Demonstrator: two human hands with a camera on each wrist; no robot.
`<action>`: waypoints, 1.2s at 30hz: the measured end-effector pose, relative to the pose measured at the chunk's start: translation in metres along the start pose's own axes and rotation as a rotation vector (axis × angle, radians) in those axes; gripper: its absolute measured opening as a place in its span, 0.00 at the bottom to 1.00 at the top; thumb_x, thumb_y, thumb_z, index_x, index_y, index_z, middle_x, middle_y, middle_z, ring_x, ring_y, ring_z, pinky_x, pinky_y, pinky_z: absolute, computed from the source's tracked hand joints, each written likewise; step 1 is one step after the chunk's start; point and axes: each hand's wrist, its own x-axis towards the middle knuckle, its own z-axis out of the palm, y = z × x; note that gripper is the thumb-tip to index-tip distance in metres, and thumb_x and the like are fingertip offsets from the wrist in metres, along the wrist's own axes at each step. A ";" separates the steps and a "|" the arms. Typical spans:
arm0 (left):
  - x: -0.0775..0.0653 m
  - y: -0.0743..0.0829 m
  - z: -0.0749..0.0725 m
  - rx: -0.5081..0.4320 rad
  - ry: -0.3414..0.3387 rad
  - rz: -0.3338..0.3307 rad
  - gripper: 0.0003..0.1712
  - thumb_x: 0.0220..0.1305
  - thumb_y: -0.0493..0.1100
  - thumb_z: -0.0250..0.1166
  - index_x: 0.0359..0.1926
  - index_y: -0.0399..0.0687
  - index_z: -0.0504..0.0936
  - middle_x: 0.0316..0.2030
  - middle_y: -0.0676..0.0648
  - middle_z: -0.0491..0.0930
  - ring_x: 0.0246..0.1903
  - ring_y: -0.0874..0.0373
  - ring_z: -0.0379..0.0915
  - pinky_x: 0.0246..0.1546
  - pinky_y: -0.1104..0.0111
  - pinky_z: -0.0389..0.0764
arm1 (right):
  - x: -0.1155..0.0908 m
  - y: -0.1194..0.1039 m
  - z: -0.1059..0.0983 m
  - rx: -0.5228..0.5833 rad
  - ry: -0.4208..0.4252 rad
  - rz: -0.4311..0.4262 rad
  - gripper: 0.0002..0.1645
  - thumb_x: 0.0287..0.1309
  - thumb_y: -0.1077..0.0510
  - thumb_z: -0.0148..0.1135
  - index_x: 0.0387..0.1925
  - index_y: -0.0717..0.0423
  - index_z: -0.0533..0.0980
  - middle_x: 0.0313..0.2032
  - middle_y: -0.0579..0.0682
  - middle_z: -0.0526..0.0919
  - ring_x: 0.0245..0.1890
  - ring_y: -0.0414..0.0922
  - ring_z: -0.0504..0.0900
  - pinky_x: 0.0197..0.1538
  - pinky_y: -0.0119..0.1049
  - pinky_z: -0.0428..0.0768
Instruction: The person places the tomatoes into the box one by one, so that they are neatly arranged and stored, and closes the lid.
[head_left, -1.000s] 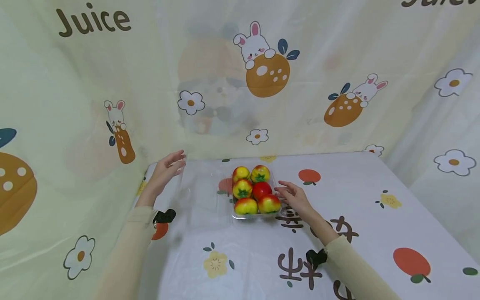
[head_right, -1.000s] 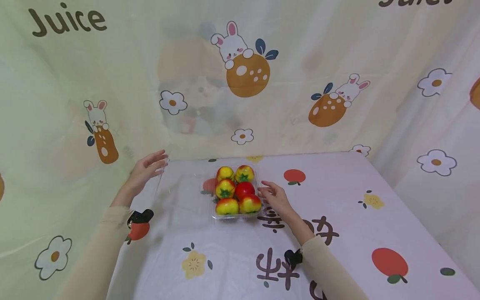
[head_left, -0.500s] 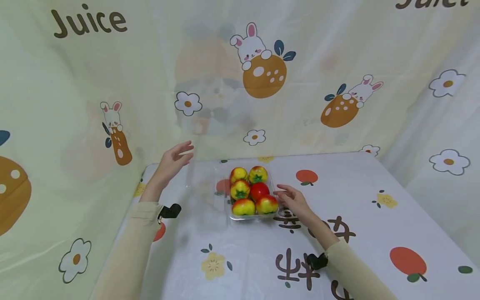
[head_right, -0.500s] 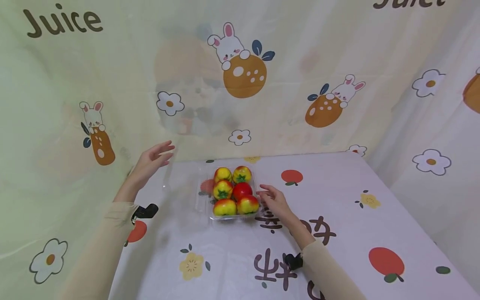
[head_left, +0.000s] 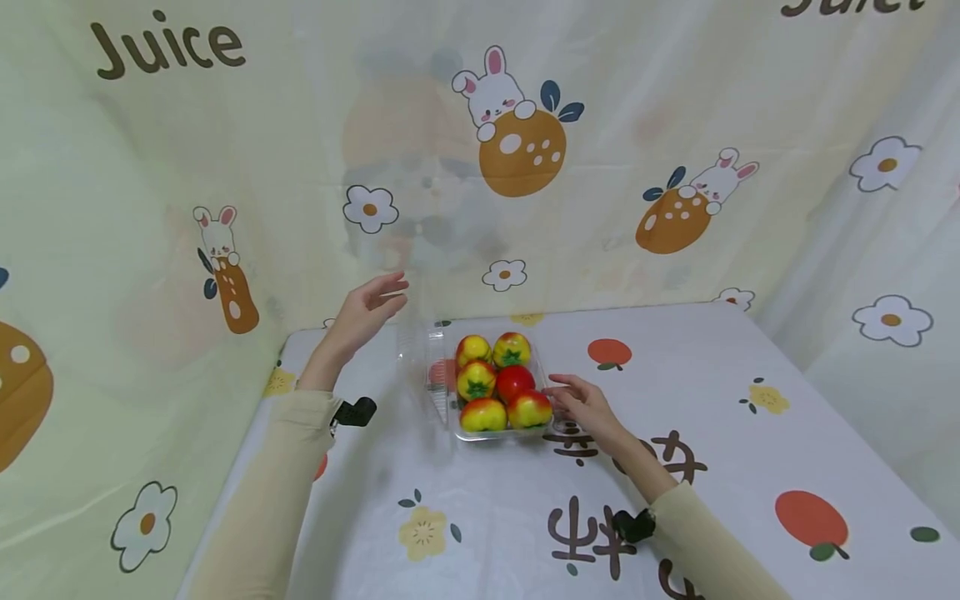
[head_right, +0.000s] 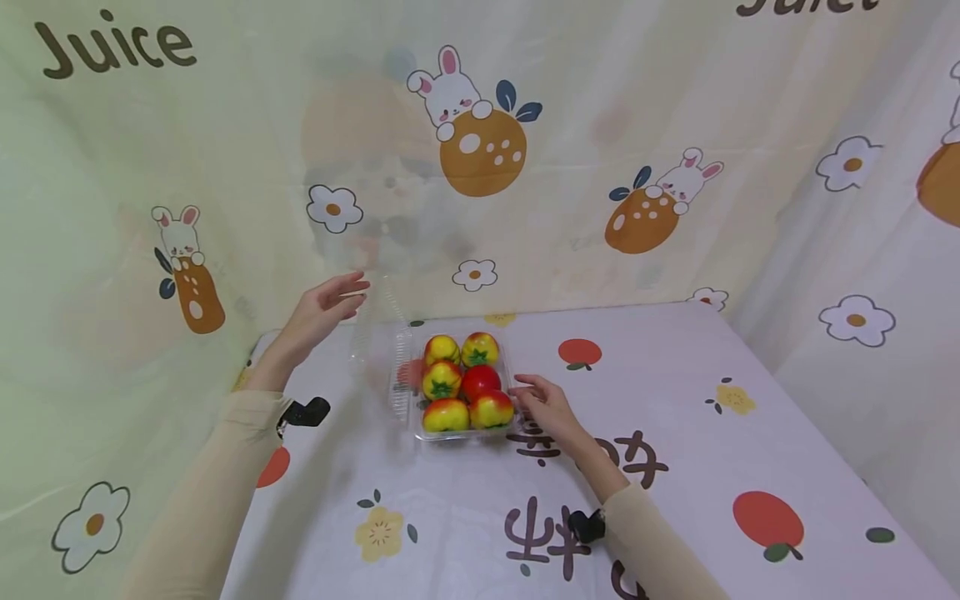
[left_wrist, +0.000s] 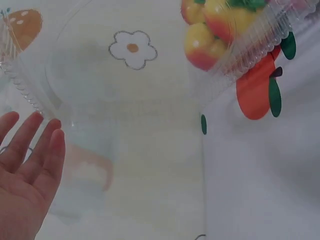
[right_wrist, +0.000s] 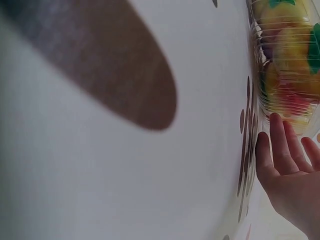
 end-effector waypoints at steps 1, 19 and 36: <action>0.001 0.001 0.002 -0.003 -0.004 0.003 0.30 0.73 0.42 0.58 0.72 0.44 0.65 0.65 0.39 0.71 0.62 0.45 0.70 0.64 0.53 0.70 | 0.000 -0.001 0.000 -0.002 -0.001 -0.001 0.26 0.74 0.55 0.51 0.67 0.63 0.66 0.57 0.64 0.79 0.51 0.55 0.82 0.56 0.48 0.80; 0.015 0.013 0.024 0.041 -0.030 0.003 0.30 0.72 0.44 0.58 0.72 0.45 0.66 0.64 0.39 0.72 0.62 0.46 0.70 0.64 0.51 0.69 | -0.005 -0.011 -0.002 -0.095 -0.029 -0.060 0.27 0.73 0.58 0.50 0.66 0.70 0.65 0.53 0.67 0.81 0.46 0.55 0.84 0.54 0.48 0.81; 0.020 0.021 0.039 0.049 -0.057 0.013 0.29 0.72 0.44 0.58 0.71 0.47 0.67 0.63 0.43 0.73 0.62 0.48 0.70 0.64 0.53 0.70 | -0.003 -0.003 -0.004 -0.077 -0.061 -0.072 0.28 0.73 0.61 0.50 0.68 0.71 0.61 0.55 0.69 0.79 0.51 0.59 0.81 0.55 0.49 0.80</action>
